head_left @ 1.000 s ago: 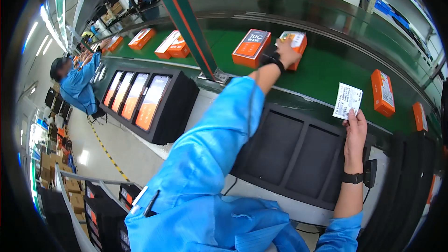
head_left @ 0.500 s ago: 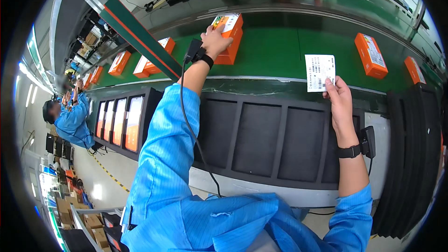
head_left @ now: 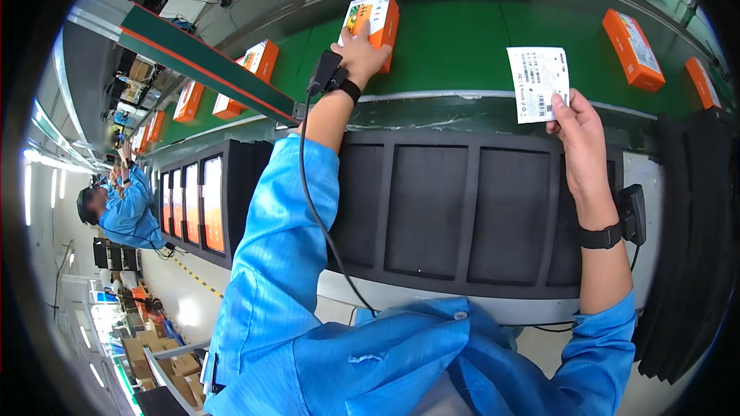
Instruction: Scanning product labels and matching them with smartphones on a production line tray.
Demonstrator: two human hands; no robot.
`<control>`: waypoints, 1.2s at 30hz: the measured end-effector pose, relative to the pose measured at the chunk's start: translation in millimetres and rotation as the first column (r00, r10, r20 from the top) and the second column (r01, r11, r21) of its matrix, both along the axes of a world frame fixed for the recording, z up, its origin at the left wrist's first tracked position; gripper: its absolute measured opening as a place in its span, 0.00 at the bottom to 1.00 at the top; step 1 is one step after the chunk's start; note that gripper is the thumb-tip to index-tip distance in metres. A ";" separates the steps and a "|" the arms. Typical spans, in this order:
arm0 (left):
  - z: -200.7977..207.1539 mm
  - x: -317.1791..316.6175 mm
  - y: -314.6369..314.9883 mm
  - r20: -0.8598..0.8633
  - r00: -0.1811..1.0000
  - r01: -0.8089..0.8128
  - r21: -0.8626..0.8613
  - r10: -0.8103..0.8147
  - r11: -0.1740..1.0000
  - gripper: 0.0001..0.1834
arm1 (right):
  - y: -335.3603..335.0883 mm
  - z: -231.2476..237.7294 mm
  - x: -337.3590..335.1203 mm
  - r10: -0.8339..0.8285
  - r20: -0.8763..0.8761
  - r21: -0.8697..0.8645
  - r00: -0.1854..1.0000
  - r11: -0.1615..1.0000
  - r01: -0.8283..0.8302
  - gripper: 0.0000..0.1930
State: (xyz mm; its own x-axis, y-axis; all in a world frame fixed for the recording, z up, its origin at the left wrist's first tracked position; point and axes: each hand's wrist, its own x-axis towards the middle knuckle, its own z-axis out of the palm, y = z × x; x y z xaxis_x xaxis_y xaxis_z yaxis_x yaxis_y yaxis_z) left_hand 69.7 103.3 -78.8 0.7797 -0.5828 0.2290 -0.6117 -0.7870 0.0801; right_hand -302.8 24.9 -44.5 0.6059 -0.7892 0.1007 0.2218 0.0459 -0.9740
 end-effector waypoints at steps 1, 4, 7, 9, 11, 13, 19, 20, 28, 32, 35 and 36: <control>-5.8 6.8 -2.6 -0.009 1.000 0.001 0.011 -0.001 1.000 0.44 | 2.6 0.9 -0.3 0.007 -0.015 0.017 1.000 1.000 -0.007 0.11; -13.0 11.7 -6.2 0.025 0.997 0.071 0.020 -0.071 0.997 0.43 | 5.2 3.1 -1.4 0.018 -0.023 0.029 1.000 0.999 -0.017 0.11; -13.9 10.0 -8.3 0.056 0.997 0.052 -0.024 -0.050 0.998 0.42 | 6.3 4.6 -4.2 0.044 -0.046 0.014 0.998 0.999 -0.043 0.10; -15.6 26.9 2.6 -0.245 0.944 0.110 -0.398 -0.221 0.911 0.38 | 10.8 2.0 -3.7 0.011 -0.037 -0.048 0.999 0.999 -0.013 0.08; 1.1 6.4 0.3 -0.556 0.513 -0.203 -0.819 -0.654 0.537 0.28 | 5.7 -10.4 -8.0 0.027 -0.030 -0.058 0.999 0.998 -0.029 0.07; 2.2 25.5 19.8 -0.678 0.113 -0.683 -0.584 -0.727 0.438 0.17 | 12.1 0.2 -6.7 0.041 -0.034 -0.048 0.999 0.998 -0.042 0.09; -8.7 29.7 25.7 -0.493 0.767 -0.239 -0.814 -0.411 0.530 0.22 | 4.9 36.5 41.3 0.093 -0.178 -0.206 0.980 0.970 -0.130 0.15; -13.2 34.9 20.9 -0.511 0.735 -0.149 -0.763 -0.446 0.629 0.26 | -2.2 40.8 55.1 0.115 -0.226 -0.280 0.967 0.944 -0.177 0.16; -38.0 33.4 -7.1 -0.550 0.710 -0.025 -0.645 -0.440 0.764 0.28 | -86.3 -10.8 214.7 -0.023 -0.302 -0.575 0.953 0.802 -0.163 0.14; -15.5 23.8 12.7 -0.444 0.827 -0.036 -0.654 -0.345 0.756 0.31 | -84.9 -27.2 258.4 -0.088 -0.433 -0.667 0.897 0.700 -0.254 0.14; -3.9 -1.9 10.4 -0.082 0.900 0.234 -0.737 -0.427 0.635 0.27 | -82.4 -30.8 250.0 -0.155 -0.604 -0.661 0.782 0.646 -0.382 0.18; -7.7 -2.7 7.6 -0.089 0.893 0.240 -0.737 -0.442 0.632 0.27 | -78.7 -29.2 248.7 -0.167 -0.609 -0.657 0.775 0.653 -0.376 0.18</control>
